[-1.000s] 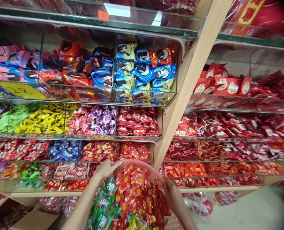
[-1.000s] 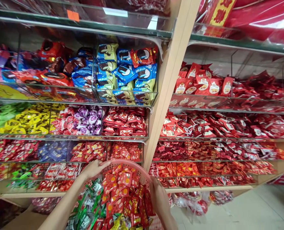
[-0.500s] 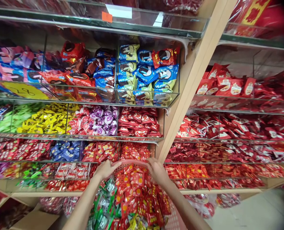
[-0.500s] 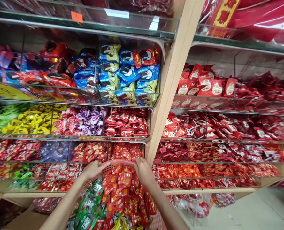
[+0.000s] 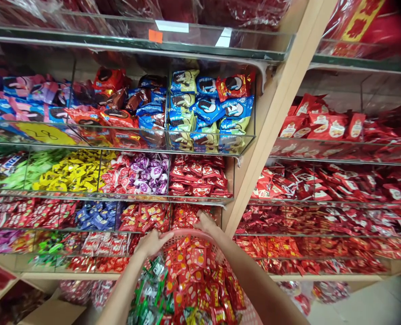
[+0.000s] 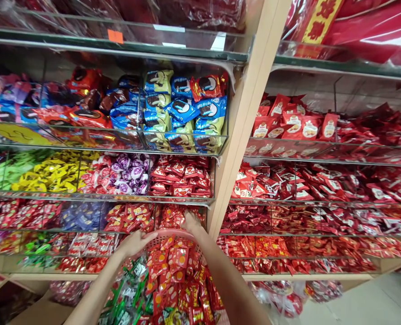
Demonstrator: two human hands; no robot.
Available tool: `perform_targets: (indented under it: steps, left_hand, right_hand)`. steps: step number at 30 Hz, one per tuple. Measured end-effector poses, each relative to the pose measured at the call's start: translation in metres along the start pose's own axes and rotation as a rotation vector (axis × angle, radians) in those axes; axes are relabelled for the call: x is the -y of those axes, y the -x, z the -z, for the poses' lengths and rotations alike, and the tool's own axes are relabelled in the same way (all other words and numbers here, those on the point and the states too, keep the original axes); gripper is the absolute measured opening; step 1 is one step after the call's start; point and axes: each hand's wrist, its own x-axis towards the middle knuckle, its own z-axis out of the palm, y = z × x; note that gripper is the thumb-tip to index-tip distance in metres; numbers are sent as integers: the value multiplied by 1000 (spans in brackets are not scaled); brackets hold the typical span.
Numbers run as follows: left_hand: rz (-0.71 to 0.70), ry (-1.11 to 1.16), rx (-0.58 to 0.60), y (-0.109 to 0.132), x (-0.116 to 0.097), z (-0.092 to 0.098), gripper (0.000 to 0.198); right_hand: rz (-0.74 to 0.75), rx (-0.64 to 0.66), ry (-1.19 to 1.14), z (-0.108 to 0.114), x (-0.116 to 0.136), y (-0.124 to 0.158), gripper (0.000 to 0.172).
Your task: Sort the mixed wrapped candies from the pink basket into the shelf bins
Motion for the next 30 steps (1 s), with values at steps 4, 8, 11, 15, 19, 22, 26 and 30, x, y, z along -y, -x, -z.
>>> perform_targets:
  steps: [4, 8, 11, 15, 19, 22, 26, 30]
  left_hand:
    - [-1, 7, 3, 3, -4, 2, 70]
    - [15, 10, 3, 4, -5, 3, 70]
    - [13, 1, 8, 4, -5, 4, 70]
    - [11, -12, 18, 4, -6, 4, 70]
    - [25, -11, 4, 4, -6, 3, 71]
    - [20, -2, 12, 3, -5, 2, 70]
    - [9, -7, 10, 2, -4, 2, 70]
    - [5, -18, 21, 2, -5, 2, 71]
  right_hand:
    - [0, -13, -2, -3, -5, -3, 33]
    - [7, -19, -17, 0, -6, -1, 20]
    - [46, -51, -40, 9, -4, 9, 15]
    - [116, -137, -93, 21, -1, 32, 15]
    - [132, -210, -245, 27, -1, 58, 18]
    - [122, -273, -592, 27, -1, 75, 24]
    - [63, -153, -921, 31, 3, 98, 35]
    - [-1, 1, -1062, 34, 5, 117, 43]
